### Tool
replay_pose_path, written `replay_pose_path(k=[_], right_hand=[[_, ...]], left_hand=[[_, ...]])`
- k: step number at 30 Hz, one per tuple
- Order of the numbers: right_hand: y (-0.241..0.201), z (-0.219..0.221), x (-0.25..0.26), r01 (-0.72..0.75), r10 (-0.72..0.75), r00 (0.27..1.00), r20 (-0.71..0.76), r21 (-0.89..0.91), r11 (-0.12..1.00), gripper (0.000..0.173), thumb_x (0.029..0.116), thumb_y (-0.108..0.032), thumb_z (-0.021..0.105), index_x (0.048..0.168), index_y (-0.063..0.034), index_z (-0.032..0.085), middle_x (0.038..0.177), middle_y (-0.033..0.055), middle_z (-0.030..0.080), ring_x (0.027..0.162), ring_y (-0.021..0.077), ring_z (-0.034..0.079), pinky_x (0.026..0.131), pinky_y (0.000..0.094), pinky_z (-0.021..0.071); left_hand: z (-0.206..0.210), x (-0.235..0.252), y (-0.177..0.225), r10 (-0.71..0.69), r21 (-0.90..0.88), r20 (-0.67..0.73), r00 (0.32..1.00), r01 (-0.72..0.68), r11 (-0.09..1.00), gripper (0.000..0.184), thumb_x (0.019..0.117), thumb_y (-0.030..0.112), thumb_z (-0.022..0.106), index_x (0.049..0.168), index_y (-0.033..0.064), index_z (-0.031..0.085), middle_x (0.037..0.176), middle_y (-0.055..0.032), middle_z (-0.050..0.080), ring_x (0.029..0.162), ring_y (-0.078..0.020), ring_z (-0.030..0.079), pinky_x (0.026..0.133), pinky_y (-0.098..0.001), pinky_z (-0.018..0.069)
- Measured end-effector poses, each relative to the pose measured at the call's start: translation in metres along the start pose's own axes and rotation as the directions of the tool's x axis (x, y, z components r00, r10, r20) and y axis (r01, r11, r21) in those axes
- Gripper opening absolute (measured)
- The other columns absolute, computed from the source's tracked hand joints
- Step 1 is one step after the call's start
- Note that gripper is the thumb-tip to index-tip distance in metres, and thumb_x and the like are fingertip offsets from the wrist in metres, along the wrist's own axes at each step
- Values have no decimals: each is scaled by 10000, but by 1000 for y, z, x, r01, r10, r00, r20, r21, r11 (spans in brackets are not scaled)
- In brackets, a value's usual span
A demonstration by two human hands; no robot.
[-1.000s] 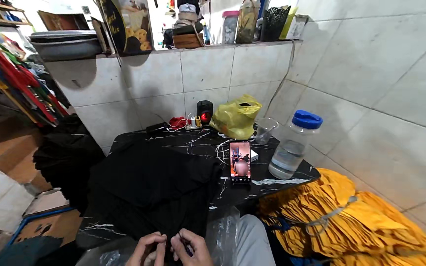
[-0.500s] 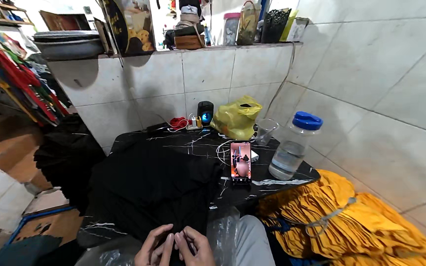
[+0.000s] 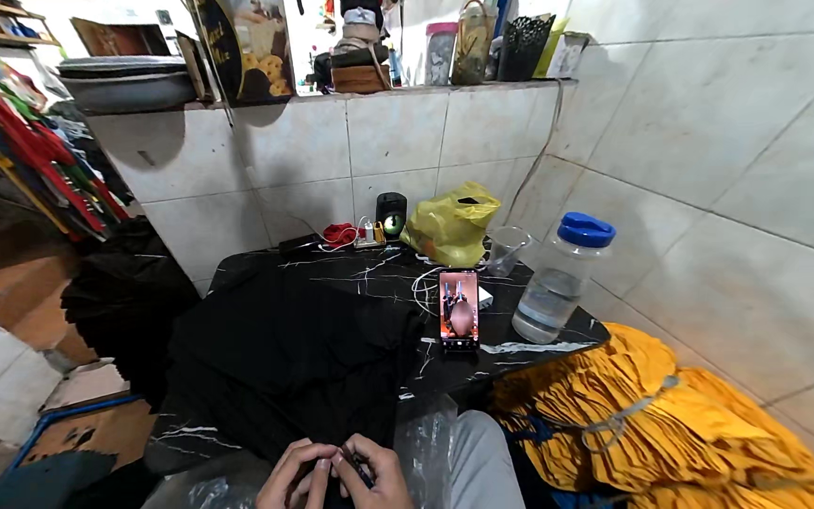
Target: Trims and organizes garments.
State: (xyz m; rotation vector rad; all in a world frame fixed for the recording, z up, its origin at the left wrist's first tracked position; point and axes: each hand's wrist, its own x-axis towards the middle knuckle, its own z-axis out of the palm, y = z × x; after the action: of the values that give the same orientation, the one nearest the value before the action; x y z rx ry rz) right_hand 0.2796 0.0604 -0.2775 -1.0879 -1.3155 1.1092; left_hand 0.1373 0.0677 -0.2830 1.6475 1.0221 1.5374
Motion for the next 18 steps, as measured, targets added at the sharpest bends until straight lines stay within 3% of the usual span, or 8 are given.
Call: replay_pose_path(k=[7, 11, 18], right_hand=[[1, 0, 0, 8, -8, 1000, 6, -13, 1000, 147, 1012, -109, 608, 957, 9, 675, 783, 52, 673, 639, 74, 613, 617, 233, 525], [3, 0, -1, 18, -18, 1000, 16, -41, 999, 171, 1014, -132, 619, 968, 19, 682, 788, 76, 680, 648, 105, 627, 627, 265, 539], [5, -1, -1, 14, -13, 1000, 16, -64, 998, 165, 1009, -135, 621, 960, 11, 682, 779, 71, 678, 640, 106, 624, 622, 266, 535]], left_hand=[[-1, 0, 0, 3, 5, -7, 1000, -3, 1000, 152, 935, -54, 626, 1031, -12, 736, 1016, -73, 710, 893, -124, 706, 762, -255, 632], [-1, -1, 5, -23, 18, -31, 999, 23, 1000, 148, 924, -48, 647, 1057, -29, 708, 1055, -68, 719, 940, -115, 716, 820, -279, 638], [-2, -3, 4, -32, 33, -20, 999, 32, 999, 151, 925, -46, 646, 1054, -26, 721, 1054, -77, 721, 938, -117, 715, 805, -272, 637]])
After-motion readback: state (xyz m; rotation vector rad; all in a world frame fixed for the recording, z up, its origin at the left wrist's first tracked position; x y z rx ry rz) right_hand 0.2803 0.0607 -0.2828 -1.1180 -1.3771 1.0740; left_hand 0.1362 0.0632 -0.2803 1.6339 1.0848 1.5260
